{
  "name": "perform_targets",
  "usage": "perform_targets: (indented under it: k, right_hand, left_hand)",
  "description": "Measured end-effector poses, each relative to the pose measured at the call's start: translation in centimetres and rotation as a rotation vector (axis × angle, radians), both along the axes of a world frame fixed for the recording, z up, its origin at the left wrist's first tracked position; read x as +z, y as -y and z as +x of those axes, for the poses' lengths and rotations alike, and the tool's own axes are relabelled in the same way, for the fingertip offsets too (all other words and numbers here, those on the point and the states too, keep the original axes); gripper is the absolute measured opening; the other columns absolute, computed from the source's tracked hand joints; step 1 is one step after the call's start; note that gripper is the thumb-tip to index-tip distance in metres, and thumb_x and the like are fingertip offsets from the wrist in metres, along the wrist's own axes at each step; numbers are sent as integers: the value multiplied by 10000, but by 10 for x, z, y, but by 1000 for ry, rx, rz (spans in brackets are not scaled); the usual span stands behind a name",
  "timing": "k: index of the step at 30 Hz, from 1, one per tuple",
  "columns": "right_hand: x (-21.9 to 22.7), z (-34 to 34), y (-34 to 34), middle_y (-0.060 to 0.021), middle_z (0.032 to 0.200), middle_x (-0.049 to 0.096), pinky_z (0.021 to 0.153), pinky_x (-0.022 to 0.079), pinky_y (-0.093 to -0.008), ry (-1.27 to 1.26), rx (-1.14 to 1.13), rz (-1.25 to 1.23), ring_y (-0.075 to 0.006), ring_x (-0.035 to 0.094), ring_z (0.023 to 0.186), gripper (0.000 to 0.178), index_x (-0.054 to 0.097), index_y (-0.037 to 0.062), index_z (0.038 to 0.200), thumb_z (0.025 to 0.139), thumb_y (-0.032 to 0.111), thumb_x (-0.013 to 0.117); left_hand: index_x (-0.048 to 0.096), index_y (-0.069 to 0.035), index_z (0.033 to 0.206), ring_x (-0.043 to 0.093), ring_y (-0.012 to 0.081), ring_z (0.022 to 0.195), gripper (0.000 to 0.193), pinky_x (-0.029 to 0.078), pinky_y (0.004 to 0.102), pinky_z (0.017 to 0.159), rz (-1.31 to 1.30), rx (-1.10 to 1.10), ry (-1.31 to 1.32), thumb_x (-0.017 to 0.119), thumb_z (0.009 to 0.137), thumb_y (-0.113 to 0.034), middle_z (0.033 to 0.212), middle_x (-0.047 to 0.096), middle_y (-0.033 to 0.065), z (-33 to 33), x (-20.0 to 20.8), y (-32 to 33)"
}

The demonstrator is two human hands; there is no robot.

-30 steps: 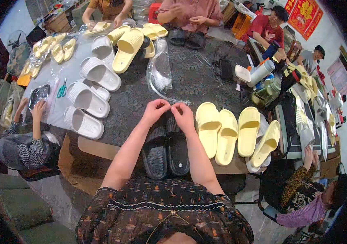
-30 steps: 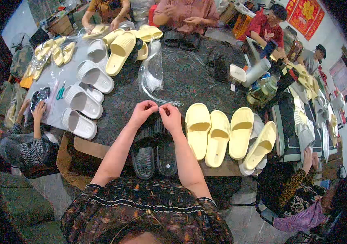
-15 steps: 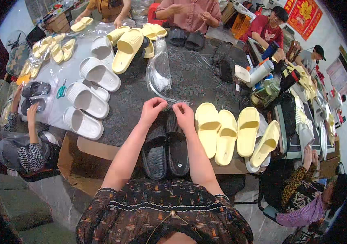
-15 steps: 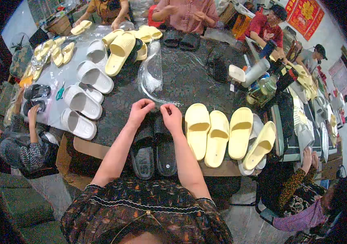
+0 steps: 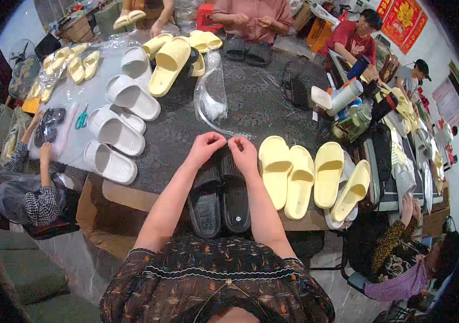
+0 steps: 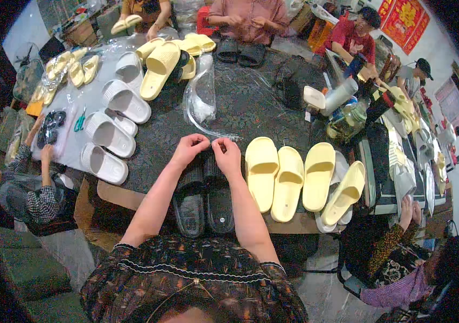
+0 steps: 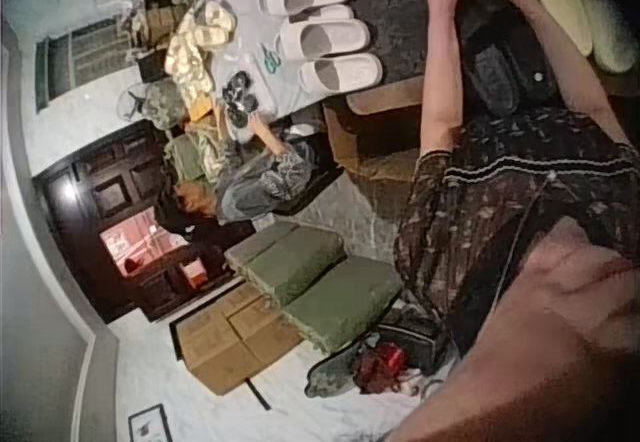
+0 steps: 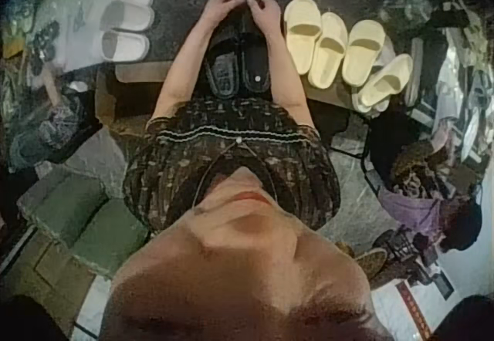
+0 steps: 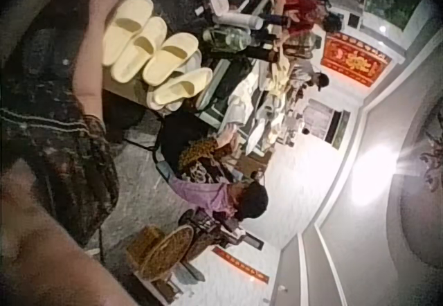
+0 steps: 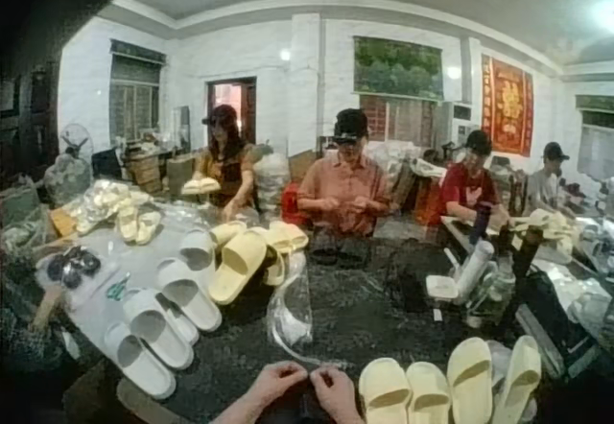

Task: The person organizes slippers on a table and fastens them into pairs using plastic ties by hand.

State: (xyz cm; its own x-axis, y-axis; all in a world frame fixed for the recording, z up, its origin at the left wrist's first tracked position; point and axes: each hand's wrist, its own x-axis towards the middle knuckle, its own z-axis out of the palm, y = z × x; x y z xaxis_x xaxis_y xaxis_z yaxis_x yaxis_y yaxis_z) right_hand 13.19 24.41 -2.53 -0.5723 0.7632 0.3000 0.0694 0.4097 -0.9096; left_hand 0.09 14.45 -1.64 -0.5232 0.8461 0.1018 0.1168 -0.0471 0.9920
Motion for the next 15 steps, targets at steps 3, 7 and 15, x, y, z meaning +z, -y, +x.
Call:
perform_targets:
  k: [3,7,15]
  right_hand:
    - [1,-3,1,-88,742,647,644,478,-304,-39,-22,-79,-170,595,665,168,655,21,875,850,188,663]
    - [2,0,0,-86,742,646,646,478,-306,-14,30,-19,-177,594,664,169,657,24,877,849,190,663]
    - [1,-2,2,-88,744,643,635,480,-306,-35,24,-19,-162,592,664,184,649,12,870,852,195,661]
  left_hand:
    - [667,-15,910,546,44,730,142,435,203,666,57,80,42,685,853,-144,799,628,-35,-4,-2,1]
    - [669,-16,915,555,49,736,132,443,207,680,67,82,26,677,854,-132,795,628,-31,2,7,2]
    - [672,-8,890,570,56,753,130,462,225,698,100,126,52,692,844,-127,809,652,-15,0,4,3]
